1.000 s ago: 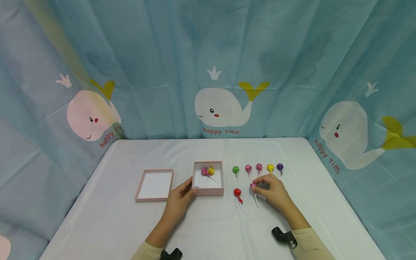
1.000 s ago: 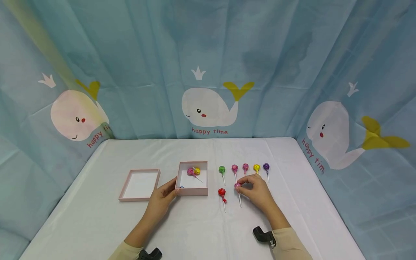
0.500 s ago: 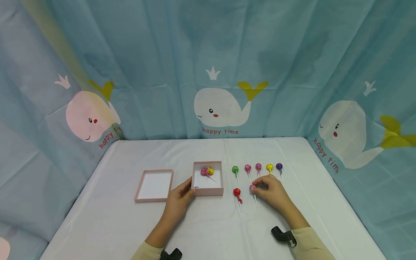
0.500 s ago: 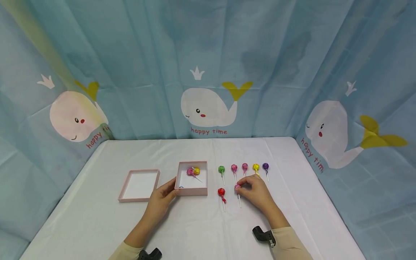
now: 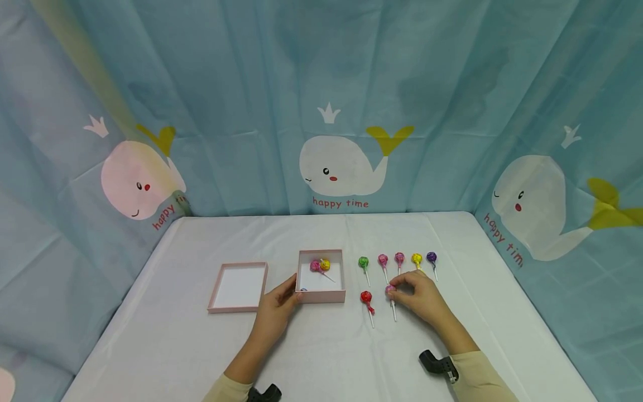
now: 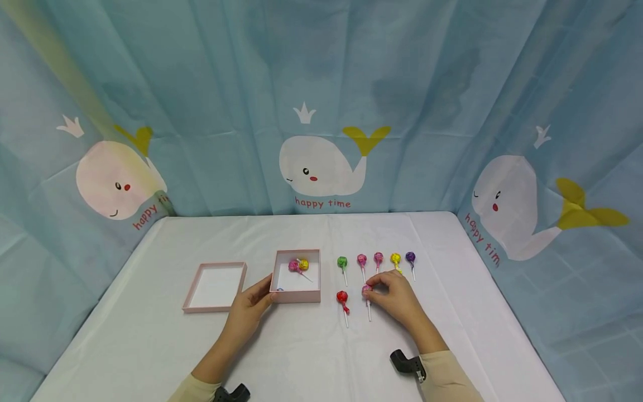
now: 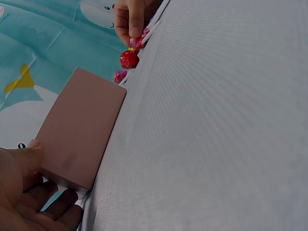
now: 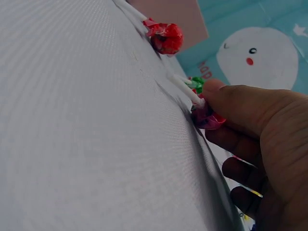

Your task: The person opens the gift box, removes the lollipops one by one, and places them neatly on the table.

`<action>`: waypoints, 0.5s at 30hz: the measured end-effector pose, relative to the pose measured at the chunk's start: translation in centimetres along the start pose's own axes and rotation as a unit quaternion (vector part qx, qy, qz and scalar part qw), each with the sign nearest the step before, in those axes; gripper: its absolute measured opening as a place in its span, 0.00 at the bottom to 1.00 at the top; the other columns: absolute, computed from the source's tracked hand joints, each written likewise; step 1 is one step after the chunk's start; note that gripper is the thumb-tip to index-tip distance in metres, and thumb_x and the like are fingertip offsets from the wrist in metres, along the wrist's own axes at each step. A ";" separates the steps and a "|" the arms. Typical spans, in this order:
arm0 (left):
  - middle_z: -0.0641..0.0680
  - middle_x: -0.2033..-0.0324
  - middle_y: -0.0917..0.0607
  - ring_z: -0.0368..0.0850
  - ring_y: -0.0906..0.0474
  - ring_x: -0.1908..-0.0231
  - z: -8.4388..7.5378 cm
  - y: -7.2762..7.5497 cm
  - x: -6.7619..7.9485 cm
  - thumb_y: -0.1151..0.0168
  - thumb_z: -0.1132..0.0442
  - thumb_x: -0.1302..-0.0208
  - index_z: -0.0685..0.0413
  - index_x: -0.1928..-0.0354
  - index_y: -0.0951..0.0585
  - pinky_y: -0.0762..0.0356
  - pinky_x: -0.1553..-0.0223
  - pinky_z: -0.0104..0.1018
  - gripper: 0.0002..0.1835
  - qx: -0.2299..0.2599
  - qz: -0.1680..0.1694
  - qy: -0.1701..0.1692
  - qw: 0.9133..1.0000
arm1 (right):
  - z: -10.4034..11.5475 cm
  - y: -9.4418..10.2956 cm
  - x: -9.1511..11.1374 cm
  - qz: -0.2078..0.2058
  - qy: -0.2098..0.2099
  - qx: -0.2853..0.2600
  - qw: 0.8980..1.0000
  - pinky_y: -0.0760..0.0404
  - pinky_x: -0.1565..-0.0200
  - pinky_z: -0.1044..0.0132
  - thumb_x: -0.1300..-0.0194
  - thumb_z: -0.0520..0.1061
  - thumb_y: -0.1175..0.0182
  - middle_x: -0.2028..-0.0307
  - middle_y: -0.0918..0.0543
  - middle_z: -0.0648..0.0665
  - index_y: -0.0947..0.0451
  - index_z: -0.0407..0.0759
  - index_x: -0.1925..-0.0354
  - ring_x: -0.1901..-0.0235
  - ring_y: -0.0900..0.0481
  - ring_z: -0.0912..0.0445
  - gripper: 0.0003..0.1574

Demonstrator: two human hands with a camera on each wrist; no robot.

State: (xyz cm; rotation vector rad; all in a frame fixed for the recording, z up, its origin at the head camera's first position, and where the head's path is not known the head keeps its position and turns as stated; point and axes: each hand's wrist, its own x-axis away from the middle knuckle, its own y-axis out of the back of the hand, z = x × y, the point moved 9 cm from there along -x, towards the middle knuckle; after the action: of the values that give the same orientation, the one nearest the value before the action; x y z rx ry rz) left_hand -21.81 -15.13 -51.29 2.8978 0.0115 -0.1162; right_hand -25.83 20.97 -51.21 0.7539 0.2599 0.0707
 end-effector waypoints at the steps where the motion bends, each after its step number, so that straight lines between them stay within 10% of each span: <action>1: 0.52 0.31 0.23 0.51 0.25 0.32 0.0 0.0 0.0 0.32 0.58 0.31 0.50 0.29 0.25 0.24 0.35 0.37 0.30 0.002 0.002 -0.003 1.000 | 0.0 0.0 0.0 0.001 0.000 0.001 1.000 0.18 0.48 0.55 0.45 0.52 0.20 0.61 0.16 0.58 0.13 0.58 0.61 0.52 0.22 0.58 0.14; 15: 0.54 0.31 0.23 0.54 0.26 0.32 0.1 0.1 0.0 0.32 0.59 0.31 0.52 0.28 0.26 0.25 0.34 0.40 0.30 -0.007 -0.001 -0.002 1.000 | 0.7 0.5 -0.1 0.001 -0.001 -0.009 1.000 0.18 0.47 0.50 0.43 0.52 0.22 0.56 0.15 0.55 0.13 0.54 0.57 0.51 0.22 0.55 0.16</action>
State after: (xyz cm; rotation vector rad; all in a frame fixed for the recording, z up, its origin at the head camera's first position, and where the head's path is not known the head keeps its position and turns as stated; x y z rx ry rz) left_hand -21.82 -15.20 -51.34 2.8832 0.0156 -0.1206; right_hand -25.79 20.85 -50.40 0.7369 0.2576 0.0736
